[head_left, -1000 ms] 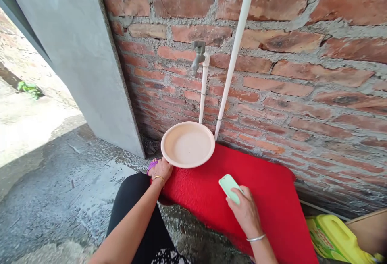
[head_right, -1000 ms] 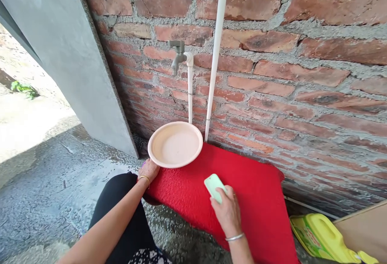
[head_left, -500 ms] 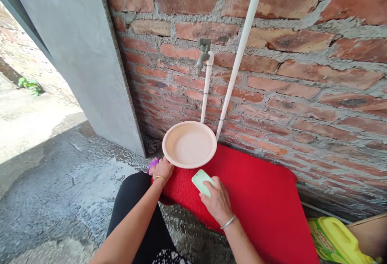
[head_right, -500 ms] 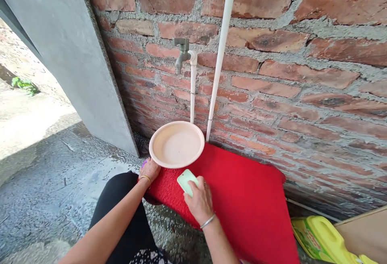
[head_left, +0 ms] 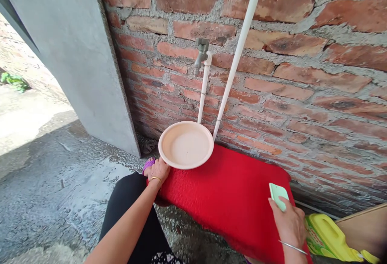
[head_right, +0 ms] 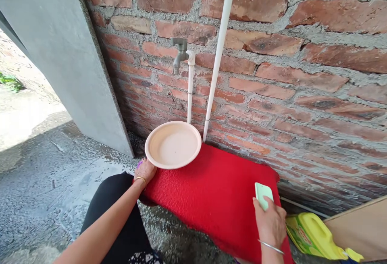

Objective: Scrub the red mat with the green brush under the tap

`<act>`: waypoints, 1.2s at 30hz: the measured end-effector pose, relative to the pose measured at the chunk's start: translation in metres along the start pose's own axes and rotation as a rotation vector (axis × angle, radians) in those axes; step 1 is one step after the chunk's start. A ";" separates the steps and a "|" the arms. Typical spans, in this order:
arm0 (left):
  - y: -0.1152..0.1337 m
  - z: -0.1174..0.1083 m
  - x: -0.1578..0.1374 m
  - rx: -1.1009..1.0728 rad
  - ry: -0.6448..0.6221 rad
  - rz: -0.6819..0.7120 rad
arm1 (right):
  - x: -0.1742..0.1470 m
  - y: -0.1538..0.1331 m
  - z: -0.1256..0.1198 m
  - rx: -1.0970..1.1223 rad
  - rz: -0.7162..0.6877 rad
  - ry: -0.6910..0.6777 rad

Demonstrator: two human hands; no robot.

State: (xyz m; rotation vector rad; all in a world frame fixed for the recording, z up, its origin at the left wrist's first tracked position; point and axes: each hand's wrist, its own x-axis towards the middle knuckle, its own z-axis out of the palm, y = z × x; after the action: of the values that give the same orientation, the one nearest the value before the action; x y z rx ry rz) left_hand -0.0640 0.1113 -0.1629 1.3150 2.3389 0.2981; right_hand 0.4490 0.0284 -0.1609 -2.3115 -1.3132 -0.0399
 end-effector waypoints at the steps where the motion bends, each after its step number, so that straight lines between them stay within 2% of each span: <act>1: -0.001 0.001 0.001 0.001 0.005 0.002 | -0.007 -0.015 0.004 0.021 -0.053 -0.003; 6: -0.005 0.006 0.005 0.019 0.029 0.006 | -0.065 -0.148 0.051 0.189 -0.527 -0.182; 8: -0.005 0.007 0.006 0.019 0.026 0.009 | -0.079 -0.185 0.064 0.196 -0.624 -0.248; 9: -0.006 0.008 0.006 0.016 0.024 0.010 | -0.080 -0.193 0.068 0.193 -0.636 -0.272; 10: -0.006 0.008 0.006 0.011 0.023 0.012 | -0.077 -0.194 0.069 0.186 -0.627 -0.287; 12: -0.006 0.009 0.006 0.007 0.022 0.013 | -0.059 -0.172 0.064 0.164 -0.545 -0.287; 18: -0.007 0.011 0.006 0.003 0.025 0.012 | 0.028 -0.014 0.020 0.000 -0.006 -0.088; 20: -0.007 0.012 0.006 0.007 0.026 0.018 | 0.041 0.013 0.010 -0.033 0.073 -0.021; 21: -0.008 0.012 0.006 0.012 0.026 0.021 | 0.041 0.013 0.009 -0.032 0.066 -0.002; 23: -0.008 0.012 0.006 0.027 0.023 0.022 | 0.032 -0.013 0.016 0.001 -0.025 -0.017; 28: -0.007 0.007 0.005 0.037 0.007 0.023 | -0.020 -0.150 0.062 0.128 -0.395 -0.254; 30: -0.007 0.005 0.005 0.028 -0.001 0.016 | -0.032 -0.188 0.076 0.147 -0.469 -0.308; 31: -0.006 0.005 0.005 0.024 -0.006 0.011 | -0.034 -0.197 0.079 0.148 -0.480 -0.322; 33: -0.007 0.005 0.005 0.020 -0.014 0.008 | -0.027 -0.195 0.079 0.137 -0.461 -0.330; 36: -0.008 0.009 0.007 0.037 -0.009 0.013 | 0.004 -0.152 0.063 0.081 -0.346 -0.310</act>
State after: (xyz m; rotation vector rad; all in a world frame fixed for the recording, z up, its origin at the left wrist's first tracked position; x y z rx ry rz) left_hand -0.0689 0.1124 -0.1753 1.3465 2.3396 0.2529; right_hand 0.3143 0.1226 -0.1563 -2.0551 -1.8221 0.2625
